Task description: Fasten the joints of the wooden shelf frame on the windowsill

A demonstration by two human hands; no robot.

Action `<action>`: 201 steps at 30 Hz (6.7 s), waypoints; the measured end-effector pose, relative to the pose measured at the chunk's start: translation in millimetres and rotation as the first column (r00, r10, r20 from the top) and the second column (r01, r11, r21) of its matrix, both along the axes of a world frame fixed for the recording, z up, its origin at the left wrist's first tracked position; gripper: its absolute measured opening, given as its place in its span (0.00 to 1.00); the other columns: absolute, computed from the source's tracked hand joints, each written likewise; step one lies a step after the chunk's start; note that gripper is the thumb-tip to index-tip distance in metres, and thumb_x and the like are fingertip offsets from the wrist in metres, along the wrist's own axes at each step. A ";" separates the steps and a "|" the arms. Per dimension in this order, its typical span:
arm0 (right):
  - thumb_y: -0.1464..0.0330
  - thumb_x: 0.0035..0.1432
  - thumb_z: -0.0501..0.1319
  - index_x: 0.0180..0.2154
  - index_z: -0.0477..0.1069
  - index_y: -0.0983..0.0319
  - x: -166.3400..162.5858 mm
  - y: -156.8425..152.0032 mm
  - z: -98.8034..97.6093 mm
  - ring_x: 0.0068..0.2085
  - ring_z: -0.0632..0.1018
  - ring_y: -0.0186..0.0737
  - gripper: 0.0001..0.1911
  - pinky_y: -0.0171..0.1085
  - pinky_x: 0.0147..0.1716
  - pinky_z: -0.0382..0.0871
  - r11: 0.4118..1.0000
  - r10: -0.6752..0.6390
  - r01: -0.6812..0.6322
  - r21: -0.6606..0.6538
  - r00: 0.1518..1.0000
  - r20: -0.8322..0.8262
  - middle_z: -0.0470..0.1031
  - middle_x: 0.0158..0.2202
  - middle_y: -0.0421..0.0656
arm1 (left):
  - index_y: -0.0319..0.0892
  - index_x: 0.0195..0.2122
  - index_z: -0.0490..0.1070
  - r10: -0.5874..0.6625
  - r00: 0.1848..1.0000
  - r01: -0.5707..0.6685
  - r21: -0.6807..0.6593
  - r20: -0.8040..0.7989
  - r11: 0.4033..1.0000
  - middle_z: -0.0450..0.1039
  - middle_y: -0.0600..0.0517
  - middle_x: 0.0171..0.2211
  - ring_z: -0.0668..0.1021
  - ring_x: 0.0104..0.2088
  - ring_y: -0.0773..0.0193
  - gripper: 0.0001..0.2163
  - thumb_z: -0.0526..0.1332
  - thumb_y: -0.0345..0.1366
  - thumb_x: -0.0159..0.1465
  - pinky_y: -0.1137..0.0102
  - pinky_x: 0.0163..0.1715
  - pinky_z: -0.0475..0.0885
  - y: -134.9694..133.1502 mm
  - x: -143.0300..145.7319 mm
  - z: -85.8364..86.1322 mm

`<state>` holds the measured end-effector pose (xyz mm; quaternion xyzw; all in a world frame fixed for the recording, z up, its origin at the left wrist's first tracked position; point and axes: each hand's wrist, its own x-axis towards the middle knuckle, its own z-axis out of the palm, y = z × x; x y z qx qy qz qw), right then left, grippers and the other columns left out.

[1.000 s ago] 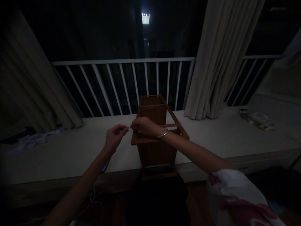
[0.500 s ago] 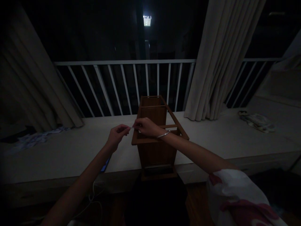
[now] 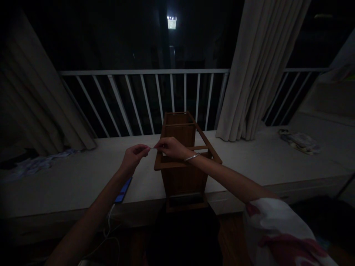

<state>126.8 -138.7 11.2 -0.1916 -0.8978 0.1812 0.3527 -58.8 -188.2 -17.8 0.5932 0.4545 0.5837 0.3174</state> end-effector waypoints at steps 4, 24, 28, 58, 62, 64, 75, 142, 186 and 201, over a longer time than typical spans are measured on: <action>0.71 0.51 0.57 0.34 0.72 0.66 0.3 -1.6 -0.4 0.32 0.73 0.31 0.08 0.30 0.33 0.65 1.000 0.004 -0.004 -0.010 1.000 -0.006 0.73 0.31 0.42 | 0.38 0.27 0.70 0.003 1.000 -0.002 -0.040 0.019 0.999 0.67 0.54 0.21 0.67 0.23 0.70 0.13 0.63 0.42 0.47 0.74 0.25 0.61 -1.5 1.3 -1.3; 0.72 0.52 0.57 0.33 0.71 0.66 4.2 3.2 -1.2 0.31 0.72 0.30 0.07 0.29 0.32 0.63 0.999 0.004 -0.006 0.053 0.999 0.037 0.74 0.30 0.42 | 0.37 0.22 0.69 0.097 0.995 -0.101 -0.129 -0.038 0.987 0.67 0.54 0.15 0.67 0.18 0.72 0.07 0.61 0.37 0.48 0.75 0.19 0.58 -18.5 17.5 14.6; 0.72 0.52 0.57 0.32 0.71 0.67 3.8 4.3 -1.9 0.31 0.72 0.30 0.06 0.29 0.32 0.63 0.999 0.009 -0.011 0.048 0.999 0.040 0.74 0.30 0.43 | 0.37 0.22 0.67 0.050 0.998 -0.043 -0.166 0.036 0.985 0.68 0.54 0.15 0.67 0.17 0.72 0.07 0.61 0.36 0.47 0.76 0.19 0.59 -20.8 21.5 15.8; 0.73 0.52 0.56 0.32 0.70 0.65 9.1 3.5 0.7 0.32 0.72 0.31 0.06 0.30 0.33 0.60 0.998 -0.011 0.006 0.064 0.996 0.084 0.73 0.30 0.42 | 0.39 0.23 0.68 0.222 0.591 -0.161 0.157 -0.775 0.974 0.69 0.50 0.20 0.70 0.22 0.66 0.13 0.51 0.40 0.57 0.72 0.24 0.58 -29.3 22.2 31.1; 0.74 0.51 0.56 0.33 0.70 0.63 13.6 4.3 3.5 0.34 0.71 0.32 0.06 0.32 0.36 0.58 0.987 -0.023 -0.006 0.163 0.985 0.172 0.73 0.32 0.41 | 0.40 0.24 0.70 0.258 0.360 -0.192 0.199 -0.897 0.961 0.71 0.47 0.22 0.71 0.23 0.63 0.14 0.49 0.40 0.58 0.70 0.23 0.56 -40.3 44.4 40.4; 0.74 0.51 0.56 0.33 0.70 0.63 15.9 3.6 5.6 0.35 0.71 0.33 0.06 0.33 0.38 0.56 0.975 -0.054 0.005 0.224 0.975 0.216 0.73 0.32 0.42 | 0.40 0.26 0.71 0.238 0.330 -0.196 0.180 -0.913 0.964 0.72 0.47 0.24 0.72 0.24 0.62 0.14 0.49 0.40 0.58 0.70 0.22 0.55 -39.7 54.5 42.9; 0.72 0.50 0.56 0.31 0.72 0.64 24.9 5.9 6.0 0.33 0.71 0.33 0.06 0.32 0.34 0.57 0.979 -0.055 0.013 0.202 0.978 0.203 0.73 0.31 0.43 | 0.40 0.30 0.69 0.072 0.661 0.141 0.218 -0.747 0.966 0.70 0.51 0.27 0.71 0.29 0.67 0.11 0.49 0.37 0.60 0.72 0.31 0.64 -29.8 47.5 48.3; 0.65 0.47 0.61 0.34 0.72 0.68 30.5 35.3 37.7 0.32 0.72 0.30 0.13 0.29 0.32 0.62 0.919 0.281 -0.162 -0.359 0.908 0.309 0.74 0.31 0.42 | 0.39 0.33 0.74 -0.055 0.952 0.098 0.130 -0.302 0.987 0.73 0.50 0.33 0.73 0.36 0.64 0.13 0.57 0.42 0.55 0.71 0.38 0.66 0.4 37.1 5.5; 0.64 0.51 0.58 0.39 0.73 0.63 27.3 39.5 18.2 0.33 0.71 0.32 0.14 0.29 0.30 0.58 0.999 -0.044 0.045 0.001 0.967 0.252 0.74 0.32 0.41 | 0.43 0.31 0.73 -0.147 0.736 0.400 0.249 -0.661 0.882 0.63 0.48 0.46 0.67 0.48 0.61 0.07 0.57 0.38 0.57 0.64 0.48 0.63 36.6 11.0 28.1; 0.64 0.51 0.56 0.34 0.73 0.65 30.1 37.0 22.5 0.31 0.72 0.32 0.12 0.29 0.30 0.59 0.990 -0.105 0.124 -0.068 0.965 0.240 0.74 0.30 0.42 | 0.41 0.30 0.72 -0.063 0.736 0.258 0.193 -0.673 0.947 0.73 0.51 0.31 0.74 0.34 0.63 0.10 0.60 0.42 0.53 0.68 0.38 0.67 34.0 7.4 35.4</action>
